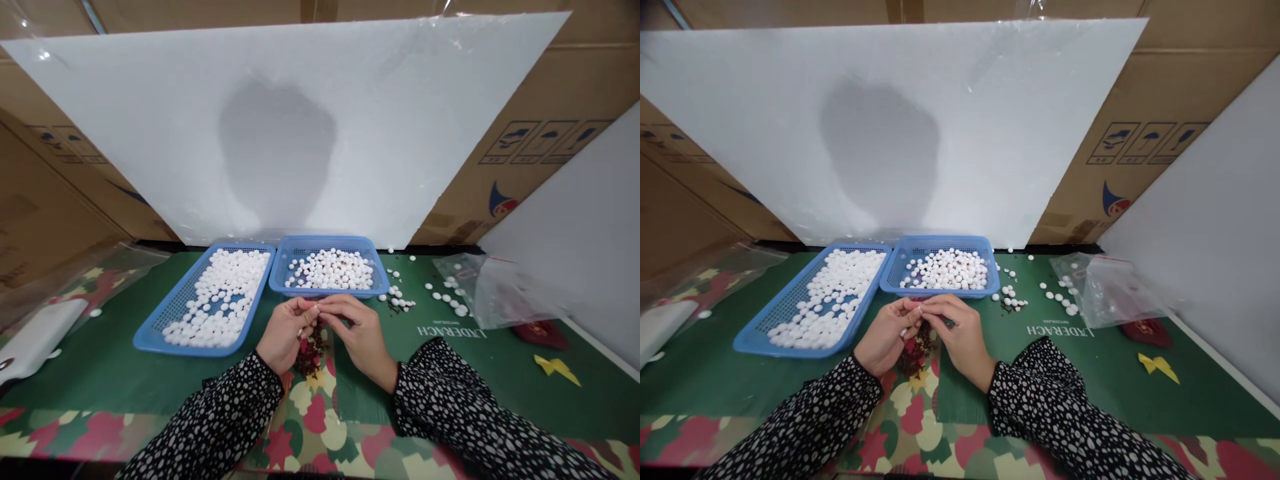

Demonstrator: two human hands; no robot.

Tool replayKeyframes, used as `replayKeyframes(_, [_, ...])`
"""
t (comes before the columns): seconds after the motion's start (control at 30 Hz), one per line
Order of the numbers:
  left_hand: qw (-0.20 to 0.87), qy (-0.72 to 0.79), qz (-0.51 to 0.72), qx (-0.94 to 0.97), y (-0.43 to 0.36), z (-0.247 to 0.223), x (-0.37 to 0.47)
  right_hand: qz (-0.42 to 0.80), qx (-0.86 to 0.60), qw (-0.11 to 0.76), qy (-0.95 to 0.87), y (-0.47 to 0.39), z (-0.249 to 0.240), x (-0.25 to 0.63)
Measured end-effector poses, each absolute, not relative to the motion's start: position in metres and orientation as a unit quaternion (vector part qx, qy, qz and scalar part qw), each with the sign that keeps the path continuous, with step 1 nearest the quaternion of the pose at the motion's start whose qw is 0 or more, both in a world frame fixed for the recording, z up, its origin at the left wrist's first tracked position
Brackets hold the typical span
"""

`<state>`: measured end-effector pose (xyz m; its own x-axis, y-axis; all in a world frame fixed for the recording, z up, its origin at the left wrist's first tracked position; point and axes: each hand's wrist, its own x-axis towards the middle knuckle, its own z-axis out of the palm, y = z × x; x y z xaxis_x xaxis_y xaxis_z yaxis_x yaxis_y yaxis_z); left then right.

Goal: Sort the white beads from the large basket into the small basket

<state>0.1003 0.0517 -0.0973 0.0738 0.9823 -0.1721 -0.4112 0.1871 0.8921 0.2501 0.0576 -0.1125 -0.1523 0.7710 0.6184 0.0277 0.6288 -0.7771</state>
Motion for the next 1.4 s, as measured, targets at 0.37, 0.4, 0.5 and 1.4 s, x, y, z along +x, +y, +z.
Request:
replayKeyframes(0.37, [0.634,0.433,0.512,0.386,0.056,-0.085,0.092,0.213,-0.328,0.573,-0.720,0.093,-0.090,0.258])
replayKeyframes(0.4, [0.632,0.447,0.506,0.380,0.056,-0.083,0.090,0.182,-0.335,0.570,-0.728,0.101,-0.086,0.260])
replayKeyframes(0.5, [0.628,0.474,0.492,0.372,0.056,-0.082,0.085,0.097,-0.346,0.530,-0.768,0.117,-0.083,0.265])
replayKeyframes(1.4, [0.676,0.411,0.415,0.450,0.056,-0.094,0.088,0.506,-0.337,0.456,-0.650,0.063,-0.118,0.283])
